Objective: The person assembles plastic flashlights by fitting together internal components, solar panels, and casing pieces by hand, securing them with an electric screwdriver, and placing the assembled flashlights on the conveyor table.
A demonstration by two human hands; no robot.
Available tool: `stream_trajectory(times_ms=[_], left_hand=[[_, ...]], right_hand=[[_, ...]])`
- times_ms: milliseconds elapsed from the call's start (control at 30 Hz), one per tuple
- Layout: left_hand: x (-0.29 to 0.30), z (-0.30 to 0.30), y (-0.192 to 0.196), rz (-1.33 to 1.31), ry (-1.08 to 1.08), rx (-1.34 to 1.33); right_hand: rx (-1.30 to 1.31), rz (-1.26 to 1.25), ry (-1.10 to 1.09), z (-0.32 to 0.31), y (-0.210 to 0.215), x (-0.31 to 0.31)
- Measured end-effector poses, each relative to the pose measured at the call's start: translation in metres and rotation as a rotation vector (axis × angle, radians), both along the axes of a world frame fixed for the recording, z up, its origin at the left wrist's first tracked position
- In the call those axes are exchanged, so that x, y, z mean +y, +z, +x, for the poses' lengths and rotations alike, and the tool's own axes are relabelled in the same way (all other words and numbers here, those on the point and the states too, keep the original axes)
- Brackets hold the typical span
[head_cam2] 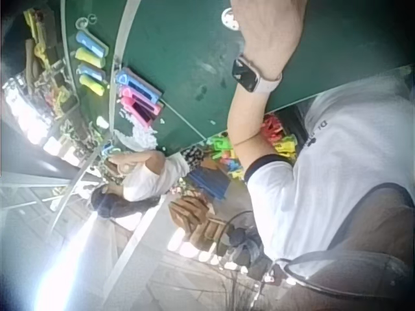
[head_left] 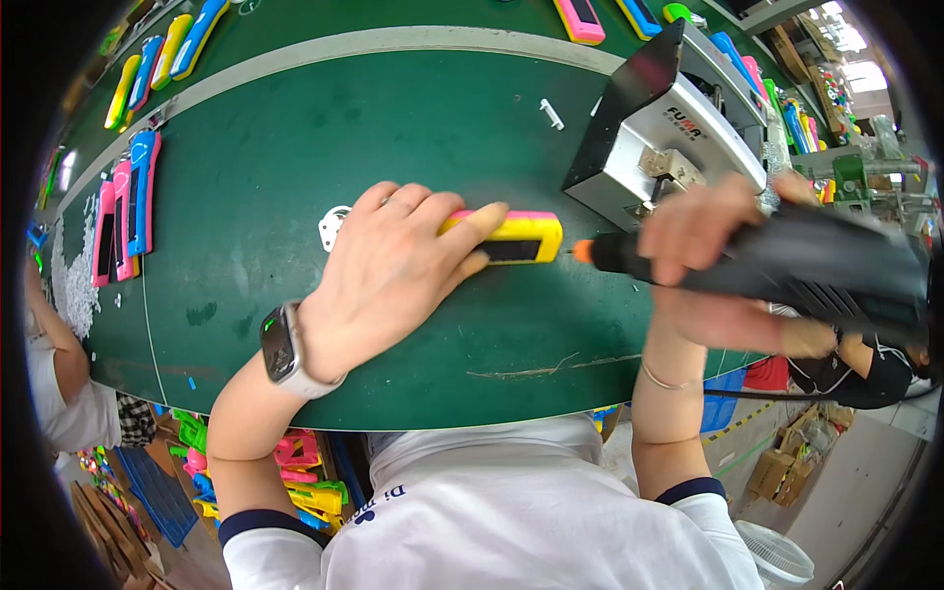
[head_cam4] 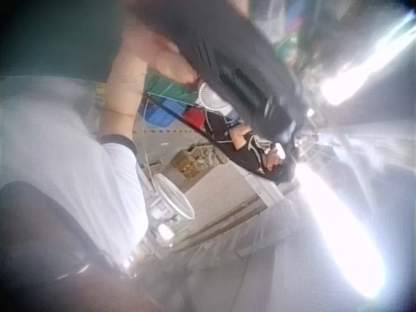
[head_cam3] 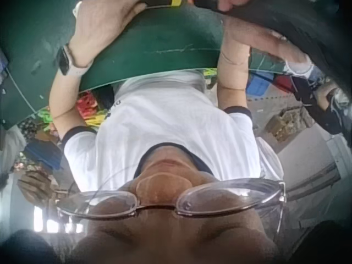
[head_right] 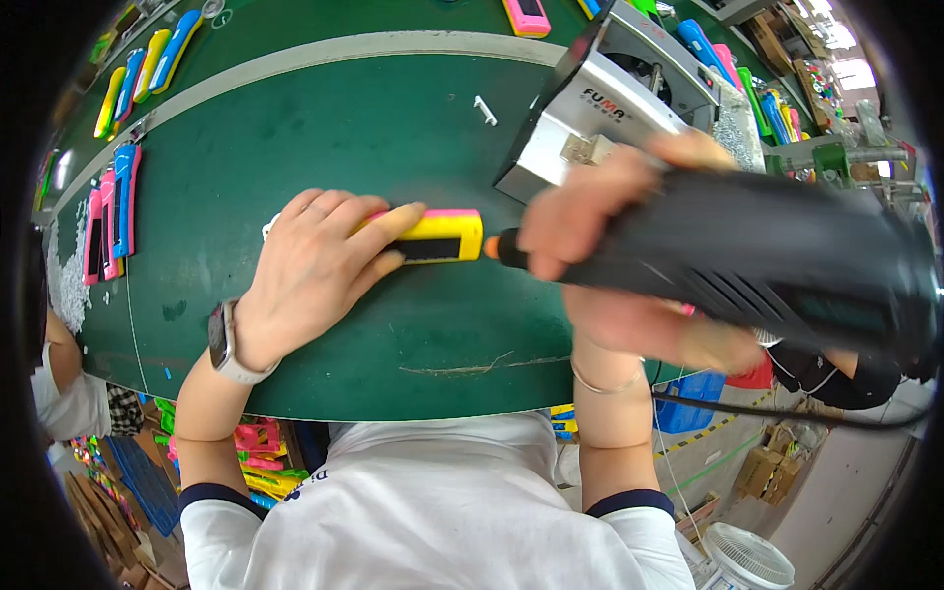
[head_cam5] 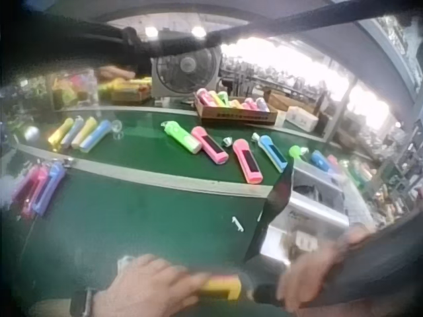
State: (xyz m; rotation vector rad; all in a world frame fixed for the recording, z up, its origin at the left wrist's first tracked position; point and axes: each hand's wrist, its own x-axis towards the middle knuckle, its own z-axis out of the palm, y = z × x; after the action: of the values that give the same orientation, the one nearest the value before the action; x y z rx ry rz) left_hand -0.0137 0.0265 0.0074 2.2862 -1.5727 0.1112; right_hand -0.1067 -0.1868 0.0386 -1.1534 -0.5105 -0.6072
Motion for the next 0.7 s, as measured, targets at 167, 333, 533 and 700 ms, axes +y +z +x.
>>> stream_trajectory(times_ms=[167, 333, 533, 700], left_hand=[[0.024, -0.008, -0.009, -0.069, 0.031, 0.124], [0.021, -0.001, -0.013, -0.097, -0.057, 0.063], [0.022, 0.013, -0.004, -0.006, -0.049, 0.076], [0.006, 0.037, -0.004, -0.088, -0.022, -0.140]], right_hand=[[0.010, 0.041, -0.102, -0.021, 0.014, -0.016], [0.019, 0.058, -0.129, -0.017, 0.000, -0.014], [0.047, 0.085, -0.131, -0.017, -0.006, -0.011], [0.026, 0.058, -0.212, -0.024, -0.001, -0.016]])
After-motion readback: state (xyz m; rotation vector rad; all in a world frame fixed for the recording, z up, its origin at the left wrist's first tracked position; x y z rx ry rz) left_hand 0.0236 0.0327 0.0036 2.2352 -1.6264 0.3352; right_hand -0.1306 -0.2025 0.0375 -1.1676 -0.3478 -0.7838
